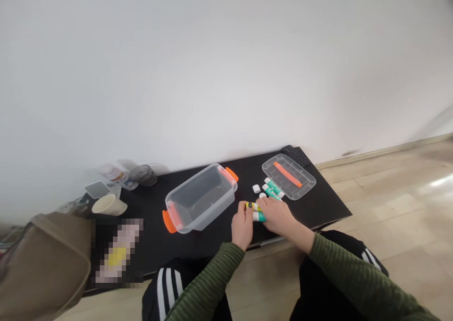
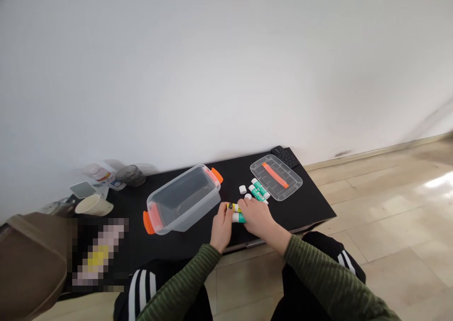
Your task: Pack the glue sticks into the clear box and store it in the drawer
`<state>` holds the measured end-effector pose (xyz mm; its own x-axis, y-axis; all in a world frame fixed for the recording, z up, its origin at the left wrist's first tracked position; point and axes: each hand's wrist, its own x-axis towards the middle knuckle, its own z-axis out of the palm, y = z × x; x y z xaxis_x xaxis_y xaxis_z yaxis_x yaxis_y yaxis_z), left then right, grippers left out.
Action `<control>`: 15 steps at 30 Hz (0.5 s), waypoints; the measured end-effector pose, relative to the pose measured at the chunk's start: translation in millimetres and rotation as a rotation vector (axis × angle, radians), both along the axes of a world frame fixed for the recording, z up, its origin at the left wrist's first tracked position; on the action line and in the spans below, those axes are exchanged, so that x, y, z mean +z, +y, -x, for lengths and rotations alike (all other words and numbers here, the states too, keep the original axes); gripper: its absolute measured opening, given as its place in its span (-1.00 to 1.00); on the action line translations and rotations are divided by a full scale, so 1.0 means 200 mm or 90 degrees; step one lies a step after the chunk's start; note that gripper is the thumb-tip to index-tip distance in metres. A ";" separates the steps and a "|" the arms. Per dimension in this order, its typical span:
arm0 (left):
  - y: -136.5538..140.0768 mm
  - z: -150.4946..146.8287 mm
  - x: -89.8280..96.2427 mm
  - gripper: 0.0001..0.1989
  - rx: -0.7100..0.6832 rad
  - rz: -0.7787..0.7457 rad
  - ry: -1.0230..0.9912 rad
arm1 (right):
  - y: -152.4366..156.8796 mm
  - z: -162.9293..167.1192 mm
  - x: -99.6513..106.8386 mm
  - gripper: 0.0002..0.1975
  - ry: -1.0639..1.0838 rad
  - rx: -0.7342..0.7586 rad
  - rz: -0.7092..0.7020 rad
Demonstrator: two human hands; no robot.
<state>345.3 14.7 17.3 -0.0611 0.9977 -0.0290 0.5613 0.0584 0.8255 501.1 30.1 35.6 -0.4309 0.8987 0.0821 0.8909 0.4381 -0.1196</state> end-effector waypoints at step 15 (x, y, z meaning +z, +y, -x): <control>0.25 -0.03 -0.15 -0.60 -0.208 -0.032 0.584 | 0.29 -0.20 -0.14 -0.64 0.111 -0.338 0.075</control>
<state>350.4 64.2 -12.3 0.2418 0.9681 -0.0657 0.9695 -0.2382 0.0576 541.9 89.0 8.5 0.0933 0.9956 -0.0018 0.9479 -0.0893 -0.3057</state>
